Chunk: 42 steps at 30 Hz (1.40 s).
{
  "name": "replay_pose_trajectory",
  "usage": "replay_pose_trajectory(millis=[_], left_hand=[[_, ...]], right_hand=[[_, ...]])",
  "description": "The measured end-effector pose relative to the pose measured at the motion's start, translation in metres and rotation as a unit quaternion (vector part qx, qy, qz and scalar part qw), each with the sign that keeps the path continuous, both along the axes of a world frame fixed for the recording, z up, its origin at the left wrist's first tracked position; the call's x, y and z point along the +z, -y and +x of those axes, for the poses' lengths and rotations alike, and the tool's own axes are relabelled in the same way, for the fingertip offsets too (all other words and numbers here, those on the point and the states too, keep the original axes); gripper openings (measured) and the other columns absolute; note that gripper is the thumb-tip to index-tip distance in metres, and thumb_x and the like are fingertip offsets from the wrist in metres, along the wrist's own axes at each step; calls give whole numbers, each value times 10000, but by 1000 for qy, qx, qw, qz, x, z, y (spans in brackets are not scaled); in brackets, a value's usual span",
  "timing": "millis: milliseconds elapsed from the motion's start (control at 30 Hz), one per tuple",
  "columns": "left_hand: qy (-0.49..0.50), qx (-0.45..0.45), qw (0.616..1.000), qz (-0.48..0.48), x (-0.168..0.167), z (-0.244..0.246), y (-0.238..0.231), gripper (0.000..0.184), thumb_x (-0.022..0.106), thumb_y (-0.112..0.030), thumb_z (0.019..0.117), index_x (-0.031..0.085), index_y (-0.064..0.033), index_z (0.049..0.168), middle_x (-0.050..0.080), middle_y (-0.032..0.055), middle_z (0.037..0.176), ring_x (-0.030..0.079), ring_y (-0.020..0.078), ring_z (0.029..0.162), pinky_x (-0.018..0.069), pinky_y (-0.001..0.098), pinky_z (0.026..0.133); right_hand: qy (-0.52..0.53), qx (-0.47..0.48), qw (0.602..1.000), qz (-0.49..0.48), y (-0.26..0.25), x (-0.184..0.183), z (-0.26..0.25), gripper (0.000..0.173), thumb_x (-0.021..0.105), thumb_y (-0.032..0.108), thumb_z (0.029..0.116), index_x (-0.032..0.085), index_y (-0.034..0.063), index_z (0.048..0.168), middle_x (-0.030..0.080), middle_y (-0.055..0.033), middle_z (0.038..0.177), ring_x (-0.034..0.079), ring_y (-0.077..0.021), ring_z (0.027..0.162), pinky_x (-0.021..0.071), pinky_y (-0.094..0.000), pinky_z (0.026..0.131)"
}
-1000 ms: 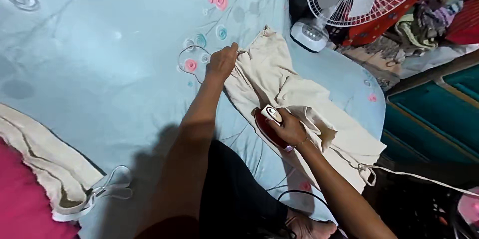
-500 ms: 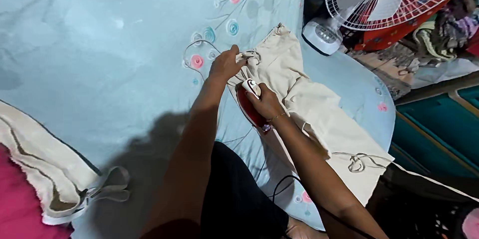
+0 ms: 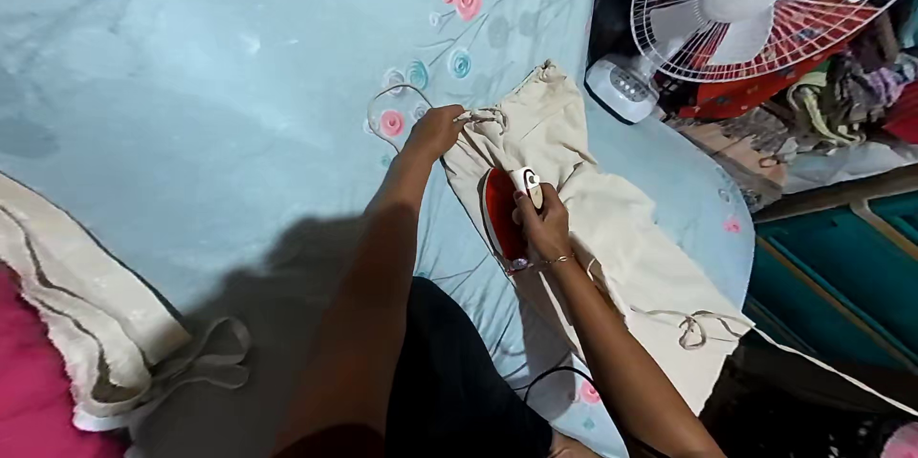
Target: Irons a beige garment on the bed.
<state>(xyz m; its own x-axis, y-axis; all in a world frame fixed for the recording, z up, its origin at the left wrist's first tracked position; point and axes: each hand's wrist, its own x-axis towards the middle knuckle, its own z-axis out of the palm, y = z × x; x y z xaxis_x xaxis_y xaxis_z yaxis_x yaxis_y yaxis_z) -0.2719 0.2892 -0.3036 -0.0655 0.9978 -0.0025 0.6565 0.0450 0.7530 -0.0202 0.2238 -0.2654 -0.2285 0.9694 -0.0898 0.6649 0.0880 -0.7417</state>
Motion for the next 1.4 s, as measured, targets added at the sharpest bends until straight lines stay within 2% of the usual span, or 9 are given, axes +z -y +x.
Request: replay_pose_trajectory(millis=[233, 367, 433, 533, 600, 900, 1200, 1300, 1400], left_hand=[[-46, -9, 998, -44, 4, -1, -13, 308, 565, -213, 1049, 664, 34, 1202, 687, 265, 1190, 650, 444, 1169, 478, 655, 993], [58, -94, 990, -90, 24, -20, 5, 686, 835, -82, 843, 522, 13, 1446, 595, 269, 1385, 573, 409, 1298, 428, 589, 1111], [55, -109, 988, -97, 23, -29, 12, 601, 784, -5, 866, 547, 34, 1417, 616, 266, 1347, 599, 391, 1258, 448, 558, 1094], [40, -87, 993, -68, 16, -32, 14, 258, 676, -62, 977, 677, 85, 1188, 683, 267, 1175, 649, 376, 1135, 471, 546, 1039], [23, -84, 995, -51, 14, -28, 9, 232, 617, -89, 1022, 689, 95, 1144, 686, 273, 1148, 645, 391, 1128, 458, 560, 1037], [-94, -119, 985, -80, 21, -9, -26, 241, 592, -94, 1031, 672, 66, 1192, 663, 282, 1237, 611, 457, 1224, 444, 644, 1043], [-25, -57, 995, -80, 5, -10, -10, 328, 537, -39, 1044, 594, 43, 1357, 625, 259, 1359, 586, 410, 1303, 416, 562, 1132], [2, -25, 997, -70, 0, -13, -7, 308, 536, -44, 1043, 603, 38, 1333, 645, 258, 1315, 615, 411, 1250, 442, 575, 1097], [14, 1, 998, -58, -7, -10, -6, 314, 524, -58, 1053, 591, 27, 1348, 662, 261, 1277, 639, 419, 1211, 462, 592, 1067]], right_hand=[[44, 29, 998, -27, -10, -5, -16, 340, 626, 291, 1022, 611, -7, 1185, 661, -121, 826, 649, -218, 713, 547, -429, 706], [11, 36, 999, -30, -10, -4, -8, 323, 608, 264, 1026, 604, -12, 1192, 647, -97, 812, 625, -164, 673, 543, -370, 665], [13, 66, 998, -14, -5, -1, -5, 345, 609, 266, 1016, 605, -26, 1199, 660, -111, 840, 641, -172, 704, 547, -379, 688], [37, 116, 993, 9, 1, 0, -7, 408, 608, 313, 995, 625, -34, 1208, 696, -148, 885, 685, -243, 796, 555, -461, 759], [51, 106, 993, -7, 0, 1, -12, 398, 621, 307, 1005, 622, -34, 1210, 694, -160, 896, 685, -263, 813, 551, -482, 775], [36, 23, 999, -34, -24, -1, -47, 395, 601, 328, 1047, 587, -13, 1245, 674, -165, 879, 666, -280, 749, 556, -493, 726], [93, 41, 992, -74, -56, 0, -77, 459, 544, 402, 1063, 549, 5, 1292, 676, -203, 982, 683, -340, 874, 539, -547, 795], [115, 56, 989, -79, -41, 3, -65, 484, 534, 412, 1067, 532, 2, 1323, 670, -244, 987, 676, -394, 882, 526, -592, 767], [119, 45, 990, -58, -46, 0, -71, 447, 551, 372, 1061, 566, -12, 1290, 686, -228, 1037, 688, -374, 966, 530, -579, 852]])
